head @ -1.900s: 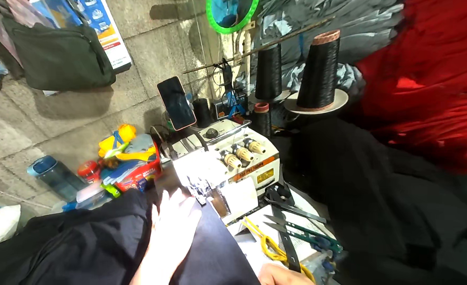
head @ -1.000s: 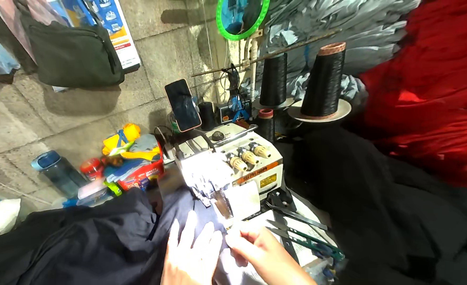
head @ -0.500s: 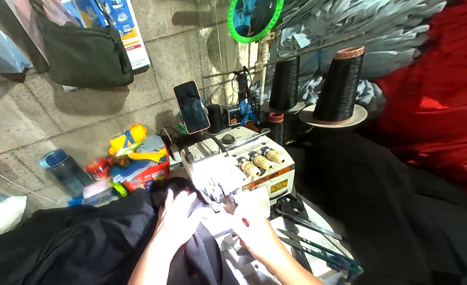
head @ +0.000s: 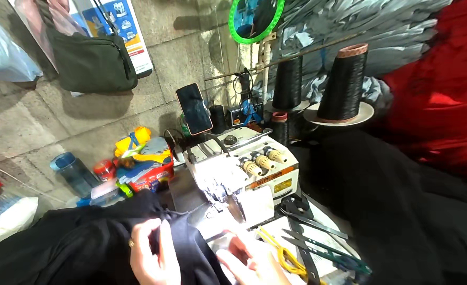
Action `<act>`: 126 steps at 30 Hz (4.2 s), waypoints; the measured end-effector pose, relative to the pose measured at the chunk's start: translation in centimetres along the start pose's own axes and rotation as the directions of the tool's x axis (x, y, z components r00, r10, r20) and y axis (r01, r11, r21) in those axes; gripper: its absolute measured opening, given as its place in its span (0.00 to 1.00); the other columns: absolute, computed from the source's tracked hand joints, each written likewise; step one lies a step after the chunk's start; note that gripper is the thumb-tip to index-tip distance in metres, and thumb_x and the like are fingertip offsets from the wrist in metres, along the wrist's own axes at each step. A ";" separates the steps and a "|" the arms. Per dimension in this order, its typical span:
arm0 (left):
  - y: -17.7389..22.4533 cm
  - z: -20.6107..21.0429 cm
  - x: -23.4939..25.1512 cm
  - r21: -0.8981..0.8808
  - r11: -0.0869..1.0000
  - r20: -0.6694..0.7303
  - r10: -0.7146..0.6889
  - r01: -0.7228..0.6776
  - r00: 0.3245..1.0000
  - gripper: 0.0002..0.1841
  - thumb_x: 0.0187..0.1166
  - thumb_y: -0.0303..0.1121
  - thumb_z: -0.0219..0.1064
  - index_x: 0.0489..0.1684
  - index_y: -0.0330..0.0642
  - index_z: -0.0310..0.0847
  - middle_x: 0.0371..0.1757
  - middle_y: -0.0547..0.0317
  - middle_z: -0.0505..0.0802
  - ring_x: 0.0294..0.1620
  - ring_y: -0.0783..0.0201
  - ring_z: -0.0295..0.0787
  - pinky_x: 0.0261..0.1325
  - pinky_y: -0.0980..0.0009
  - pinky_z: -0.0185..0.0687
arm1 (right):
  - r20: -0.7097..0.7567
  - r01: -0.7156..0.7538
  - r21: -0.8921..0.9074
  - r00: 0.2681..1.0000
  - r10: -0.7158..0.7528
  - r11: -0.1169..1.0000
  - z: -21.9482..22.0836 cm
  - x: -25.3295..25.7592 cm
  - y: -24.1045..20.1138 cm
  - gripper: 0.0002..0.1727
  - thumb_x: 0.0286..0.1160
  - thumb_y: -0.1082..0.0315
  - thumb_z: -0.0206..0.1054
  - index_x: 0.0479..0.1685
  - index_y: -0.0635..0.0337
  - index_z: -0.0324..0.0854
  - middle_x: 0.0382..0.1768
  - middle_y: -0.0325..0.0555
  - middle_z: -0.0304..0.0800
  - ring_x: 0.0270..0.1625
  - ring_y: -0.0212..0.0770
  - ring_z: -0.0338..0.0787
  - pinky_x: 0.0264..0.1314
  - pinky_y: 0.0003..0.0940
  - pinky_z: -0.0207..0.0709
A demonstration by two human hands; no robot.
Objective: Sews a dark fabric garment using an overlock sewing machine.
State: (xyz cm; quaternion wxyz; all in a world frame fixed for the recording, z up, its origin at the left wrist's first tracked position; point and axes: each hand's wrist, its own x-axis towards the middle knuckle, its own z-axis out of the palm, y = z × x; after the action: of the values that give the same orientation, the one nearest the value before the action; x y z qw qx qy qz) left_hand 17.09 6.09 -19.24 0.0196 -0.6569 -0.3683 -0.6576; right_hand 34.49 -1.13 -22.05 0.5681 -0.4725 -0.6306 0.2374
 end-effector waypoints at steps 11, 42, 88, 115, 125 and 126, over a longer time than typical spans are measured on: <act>6.5 1.9 -2.6 0.157 0.892 0.606 0.252 -0.423 0.755 0.06 0.71 0.28 0.69 0.28 0.48 0.91 0.27 0.58 0.89 0.34 0.54 0.89 0.32 0.61 0.80 | -0.097 -0.184 -0.509 0.983 0.157 0.840 -5.9 0.8 2.6 0.18 0.78 0.63 0.58 0.57 0.61 0.89 0.33 0.47 0.92 0.34 0.46 0.92 0.37 0.49 0.85; -1.8 7.1 5.1 0.494 0.867 0.840 -0.454 -0.072 0.295 0.28 0.93 0.46 0.47 0.85 0.41 0.70 0.88 0.49 0.72 0.95 0.50 0.52 0.94 0.48 0.41 | 0.186 -0.584 0.427 0.804 0.565 0.690 -1.7 -0.1 1.4 0.12 0.85 0.75 0.54 0.31 0.53 0.76 0.20 0.29 0.83 0.22 0.26 0.85 0.30 0.25 0.83; 7.9 -7.3 -0.3 -0.221 0.875 0.919 0.039 0.431 0.392 0.18 0.79 0.22 0.64 0.63 0.17 0.79 0.60 0.32 0.90 0.52 0.55 0.95 0.58 0.62 0.90 | 0.358 -0.551 0.713 0.818 0.450 0.434 1.0 -2.3 -4.9 0.09 0.84 0.72 0.55 0.50 0.55 0.80 0.33 0.33 0.95 0.38 0.27 0.94 0.49 0.29 0.89; 1.1 3.8 4.9 -0.057 0.979 0.731 0.176 -0.197 0.659 0.10 0.74 0.37 0.65 0.30 0.46 0.91 0.27 0.68 0.90 0.25 0.81 0.81 0.31 0.86 0.78 | -0.142 -0.313 0.171 0.931 0.338 0.934 0.0 -3.9 1.5 0.32 0.72 0.78 0.64 0.77 0.83 0.63 0.26 0.43 0.82 0.26 0.29 0.80 0.35 0.28 0.79; -0.9 7.2 4.0 0.093 0.995 0.778 -0.055 -0.027 0.626 0.10 0.73 0.35 0.71 0.34 0.36 0.92 0.33 0.56 0.94 0.36 0.69 0.90 0.44 0.72 0.85 | -0.171 -0.410 -0.026 0.900 0.400 0.912 0.2 -1.2 3.4 0.11 0.75 0.75 0.63 0.48 0.74 0.86 0.33 0.54 0.90 0.36 0.42 0.89 0.45 0.38 0.82; -1.1 7.3 3.8 0.100 0.994 0.776 -0.101 0.037 0.623 0.10 0.73 0.34 0.71 0.36 0.35 0.92 0.35 0.56 0.94 0.39 0.70 0.90 0.48 0.72 0.86 | -0.179 -0.381 -0.068 0.914 0.364 0.922 0.0 -1.3 3.3 0.10 0.75 0.76 0.63 0.45 0.75 0.87 0.33 0.58 0.91 0.36 0.47 0.91 0.46 0.42 0.84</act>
State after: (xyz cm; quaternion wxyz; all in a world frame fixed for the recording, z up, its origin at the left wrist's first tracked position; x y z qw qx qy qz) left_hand 22.20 12.31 -17.34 -0.1425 -0.8608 -0.3897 -0.2947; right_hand 35.41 -0.82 -25.47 0.5373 -0.6299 -0.4918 0.2696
